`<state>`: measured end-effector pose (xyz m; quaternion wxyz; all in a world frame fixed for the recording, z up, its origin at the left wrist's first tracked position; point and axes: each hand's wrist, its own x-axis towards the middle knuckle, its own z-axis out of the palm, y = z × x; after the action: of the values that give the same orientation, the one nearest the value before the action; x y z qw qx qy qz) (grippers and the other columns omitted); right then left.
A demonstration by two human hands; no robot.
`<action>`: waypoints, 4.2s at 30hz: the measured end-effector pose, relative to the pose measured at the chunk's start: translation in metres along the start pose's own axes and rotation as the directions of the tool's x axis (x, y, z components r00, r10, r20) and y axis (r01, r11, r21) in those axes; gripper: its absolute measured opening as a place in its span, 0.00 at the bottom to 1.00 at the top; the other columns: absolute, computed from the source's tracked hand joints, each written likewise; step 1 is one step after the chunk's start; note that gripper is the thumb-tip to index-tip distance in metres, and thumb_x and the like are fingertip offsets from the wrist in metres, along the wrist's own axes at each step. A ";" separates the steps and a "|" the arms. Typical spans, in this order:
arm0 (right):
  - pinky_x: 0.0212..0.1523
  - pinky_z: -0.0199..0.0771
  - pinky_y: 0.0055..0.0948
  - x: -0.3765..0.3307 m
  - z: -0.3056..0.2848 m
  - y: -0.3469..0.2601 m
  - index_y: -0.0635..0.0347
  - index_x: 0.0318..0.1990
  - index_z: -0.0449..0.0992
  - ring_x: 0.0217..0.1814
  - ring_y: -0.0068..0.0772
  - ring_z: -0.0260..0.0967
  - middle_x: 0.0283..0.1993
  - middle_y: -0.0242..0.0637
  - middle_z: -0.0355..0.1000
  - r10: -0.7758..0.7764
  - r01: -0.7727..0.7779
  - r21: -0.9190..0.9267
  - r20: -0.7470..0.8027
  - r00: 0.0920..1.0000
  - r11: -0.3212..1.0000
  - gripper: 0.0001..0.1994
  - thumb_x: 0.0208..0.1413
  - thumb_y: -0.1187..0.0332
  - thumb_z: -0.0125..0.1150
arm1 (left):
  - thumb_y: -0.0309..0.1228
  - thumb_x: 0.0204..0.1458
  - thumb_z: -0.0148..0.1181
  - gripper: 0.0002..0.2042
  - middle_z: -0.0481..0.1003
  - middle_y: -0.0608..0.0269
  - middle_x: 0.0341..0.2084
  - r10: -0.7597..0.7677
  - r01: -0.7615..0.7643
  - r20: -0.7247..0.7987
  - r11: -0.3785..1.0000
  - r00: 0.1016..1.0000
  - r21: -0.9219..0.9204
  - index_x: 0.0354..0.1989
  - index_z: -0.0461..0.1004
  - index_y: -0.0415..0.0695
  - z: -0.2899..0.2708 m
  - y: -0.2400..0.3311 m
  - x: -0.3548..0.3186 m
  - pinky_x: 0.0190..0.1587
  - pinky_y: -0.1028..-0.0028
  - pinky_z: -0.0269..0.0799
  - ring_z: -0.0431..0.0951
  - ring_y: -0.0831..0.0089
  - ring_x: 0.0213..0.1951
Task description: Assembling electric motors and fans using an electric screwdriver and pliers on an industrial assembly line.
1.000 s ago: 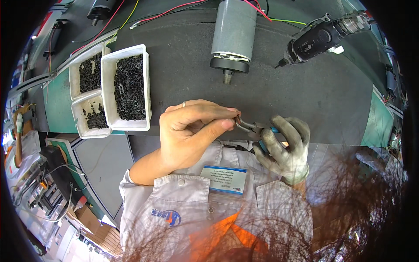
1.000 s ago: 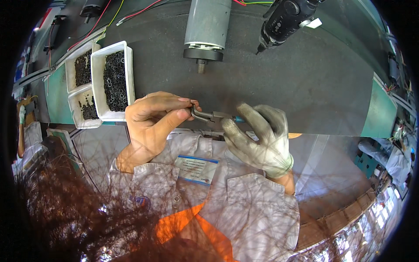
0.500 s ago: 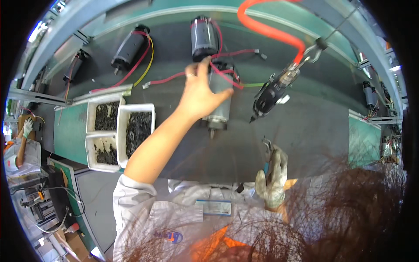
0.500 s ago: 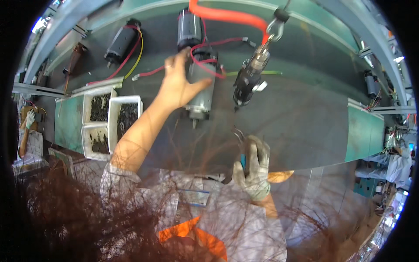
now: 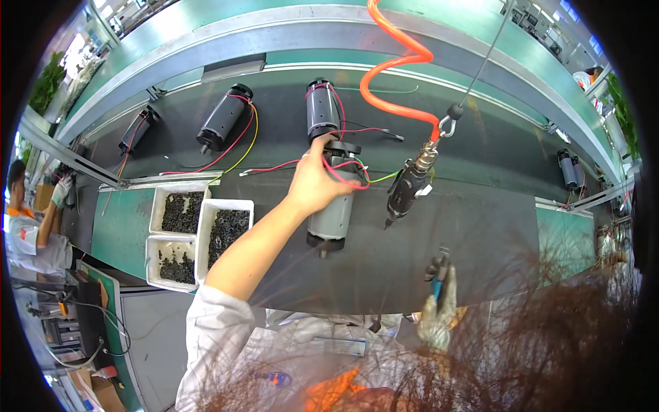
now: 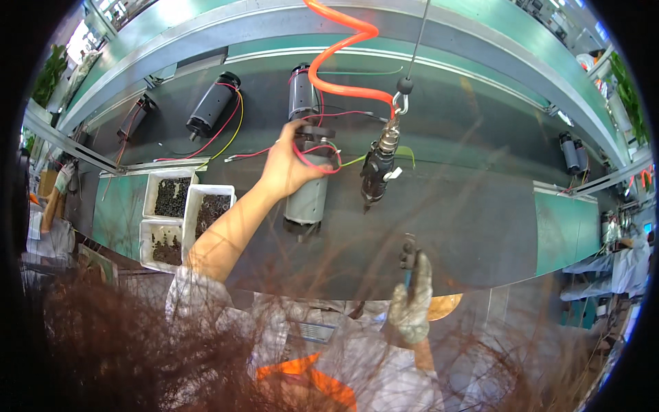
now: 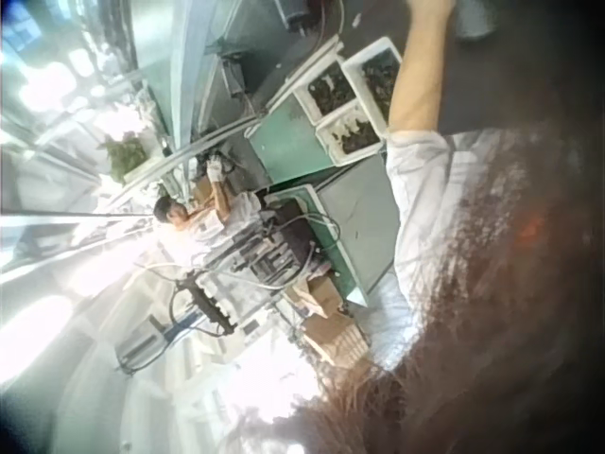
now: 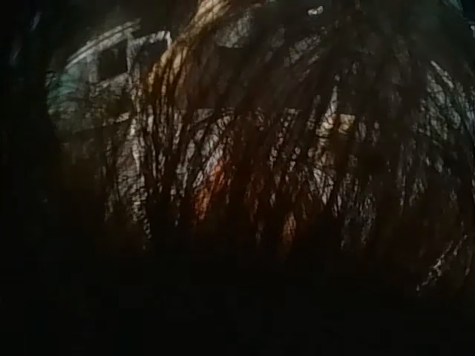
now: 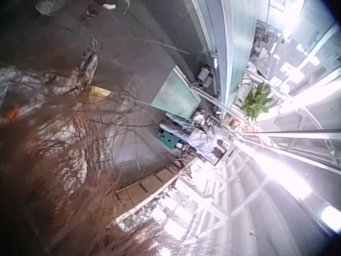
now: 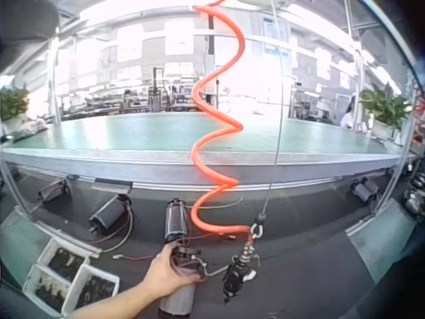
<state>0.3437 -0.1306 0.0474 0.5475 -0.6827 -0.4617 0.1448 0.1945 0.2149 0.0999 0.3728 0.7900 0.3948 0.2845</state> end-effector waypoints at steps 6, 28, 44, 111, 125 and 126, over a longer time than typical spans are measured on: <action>0.53 0.75 0.49 0.044 -0.031 -0.066 0.65 0.70 0.63 0.53 0.51 0.73 0.61 0.55 0.69 -0.250 0.240 0.074 0.184 0.951 0.968 0.31 0.61 0.63 0.59 | 0.37 0.26 0.91 0.50 0.69 0.40 0.57 0.510 -0.568 -0.262 0.785 0.819 -0.247 0.59 0.59 0.49 -0.046 -0.013 -0.113 0.57 0.53 0.76 0.76 0.48 0.57; 0.43 0.79 0.46 0.158 0.028 -0.229 0.50 0.62 0.75 0.46 0.48 0.71 0.54 0.45 0.71 0.039 0.761 -0.354 0.916 0.398 0.543 0.38 0.34 0.71 0.72 | 0.31 0.36 0.79 0.21 0.74 0.34 0.52 0.483 -0.509 -0.163 0.824 0.861 -0.248 0.42 0.83 0.48 -0.039 -0.017 -0.151 0.44 0.61 0.85 0.84 0.48 0.46; 0.42 0.80 0.35 0.078 0.042 -0.226 0.52 0.71 0.63 0.44 0.38 0.74 0.53 0.45 0.72 0.193 0.638 -0.561 0.810 0.554 0.527 0.37 0.51 0.75 0.65 | 0.29 0.35 0.78 0.19 0.74 0.28 0.49 0.652 -0.656 -0.235 0.751 0.721 0.070 0.39 0.83 0.42 -0.029 0.002 -0.146 0.42 0.60 0.85 0.84 0.45 0.43; 0.54 0.75 0.51 0.361 -0.020 0.125 0.59 0.56 0.78 0.53 0.61 0.74 0.52 0.52 0.76 -0.218 0.057 -0.607 -0.194 0.957 0.793 0.18 0.64 0.59 0.58 | 0.41 0.71 0.51 0.15 0.78 0.63 0.33 -0.331 0.602 0.506 0.367 0.797 -0.709 0.44 0.73 0.40 0.079 -0.064 0.059 0.35 0.75 0.74 0.82 0.69 0.34; 0.39 0.72 0.25 0.205 0.089 0.006 0.60 0.42 0.76 0.35 0.19 0.67 0.35 0.26 0.73 0.113 -0.228 0.245 0.409 0.906 0.942 0.17 0.45 0.76 0.77 | 0.38 0.57 0.62 0.12 0.81 0.43 0.34 -0.092 0.028 0.170 0.938 0.981 0.345 0.39 0.82 0.41 -0.066 -0.029 -0.121 0.45 0.52 0.79 0.83 0.43 0.38; 0.39 0.71 0.25 0.206 0.089 0.012 0.60 0.42 0.75 0.35 0.18 0.67 0.35 0.26 0.72 0.102 -0.194 0.220 0.370 0.923 0.956 0.17 0.44 0.76 0.77 | 0.35 0.56 0.61 0.11 0.81 0.43 0.32 -0.120 0.133 -0.058 0.905 0.991 0.405 0.39 0.80 0.40 -0.094 -0.051 -0.119 0.44 0.51 0.79 0.83 0.43 0.38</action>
<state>0.3966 0.0868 0.0687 0.5250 -0.6031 -0.4773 0.3645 0.0405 0.1709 0.0923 0.2114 0.8185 0.5018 0.1834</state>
